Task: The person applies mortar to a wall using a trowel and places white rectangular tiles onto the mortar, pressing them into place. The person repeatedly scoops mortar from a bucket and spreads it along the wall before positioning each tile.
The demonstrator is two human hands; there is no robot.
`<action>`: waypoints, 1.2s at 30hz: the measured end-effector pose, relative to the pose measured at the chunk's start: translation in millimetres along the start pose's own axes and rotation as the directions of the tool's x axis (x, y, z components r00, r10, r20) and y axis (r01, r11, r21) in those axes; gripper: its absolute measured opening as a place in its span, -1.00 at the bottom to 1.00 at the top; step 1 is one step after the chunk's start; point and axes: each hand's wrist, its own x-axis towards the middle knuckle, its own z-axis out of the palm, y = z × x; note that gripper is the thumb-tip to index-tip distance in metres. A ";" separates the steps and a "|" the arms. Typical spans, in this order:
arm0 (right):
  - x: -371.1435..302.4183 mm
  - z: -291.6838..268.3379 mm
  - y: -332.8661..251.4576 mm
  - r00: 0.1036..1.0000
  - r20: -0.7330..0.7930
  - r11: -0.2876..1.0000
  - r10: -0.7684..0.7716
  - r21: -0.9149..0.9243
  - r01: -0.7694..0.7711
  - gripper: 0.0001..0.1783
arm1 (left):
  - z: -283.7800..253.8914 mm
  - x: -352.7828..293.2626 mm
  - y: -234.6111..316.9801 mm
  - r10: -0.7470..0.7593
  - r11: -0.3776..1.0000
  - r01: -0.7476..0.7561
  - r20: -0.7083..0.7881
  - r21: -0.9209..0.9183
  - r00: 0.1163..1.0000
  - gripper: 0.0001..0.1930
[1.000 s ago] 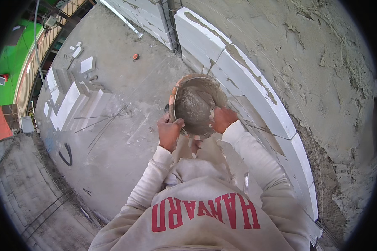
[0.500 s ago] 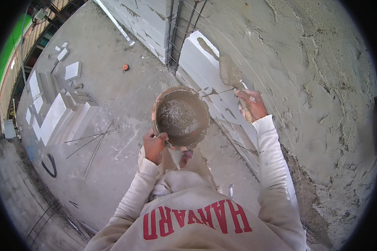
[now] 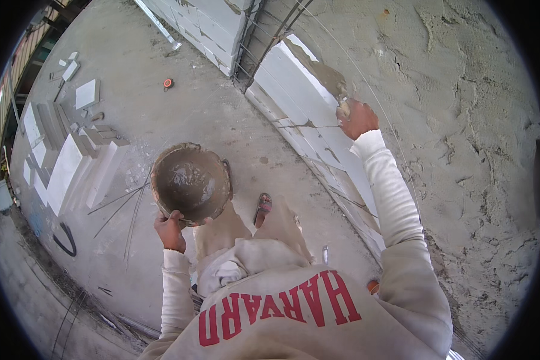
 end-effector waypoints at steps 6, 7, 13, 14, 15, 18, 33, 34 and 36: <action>-51.6 9.6 47.6 0.991 -0.071 0.983 0.115 0.155 -0.103 -0.51 | 2.2 -11.9 5.7 0.021 0.999 -0.022 0.021 0.023 1.000 -0.86; -57.5 13.7 52.7 0.992 -0.080 0.988 0.094 0.133 -0.083 -0.53 | 7.3 -15.8 3.3 0.035 0.999 -0.036 0.031 0.024 0.999 -0.86; -91.3 51.8 99.1 0.994 -0.093 0.946 0.048 0.322 -0.016 -0.59 | 65.2 -60.5 -25.0 0.079 0.997 -0.075 0.119 -0.034 0.990 -0.87; -100.1 51.1 102.7 0.996 -0.090 0.931 0.020 0.364 0.014 -0.60 | 73.7 -63.2 -36.4 0.064 0.997 -0.059 0.139 -0.040 0.988 -0.87; -107.6 47.1 104.9 0.996 -0.093 0.913 -0.005 0.406 0.043 -0.60 | 92.7 -75.8 -38.6 0.065 0.997 -0.060 0.119 -0.042 0.991 -0.86; -158.1 0.5 81.2 0.967 0.080 0.831 -0.243 0.531 0.165 -0.64 | 139.5 -113.2 -53.6 0.070 0.996 -0.060 0.181 -0.060 0.981 -0.86; -261.6 31.3 231.4 0.859 0.399 0.292 -0.320 0.904 -0.311 -0.54 | 275.4 -244.5 -139.1 0.043 0.998 -0.059 0.384 0.030 0.922 -0.86; -267.3 29.6 243.7 0.866 0.403 0.283 -0.297 0.903 -0.323 -0.54 | 276.8 -251.4 -139.7 0.040 0.998 -0.052 0.385 0.020 0.922 -0.87; -271.5 28.0 268.2 0.878 0.409 0.266 -0.248 0.900 -0.344 -0.53 | 277.5 -258.6 -143.9 0.038 0.999 -0.043 0.385 0.003 0.922 -0.89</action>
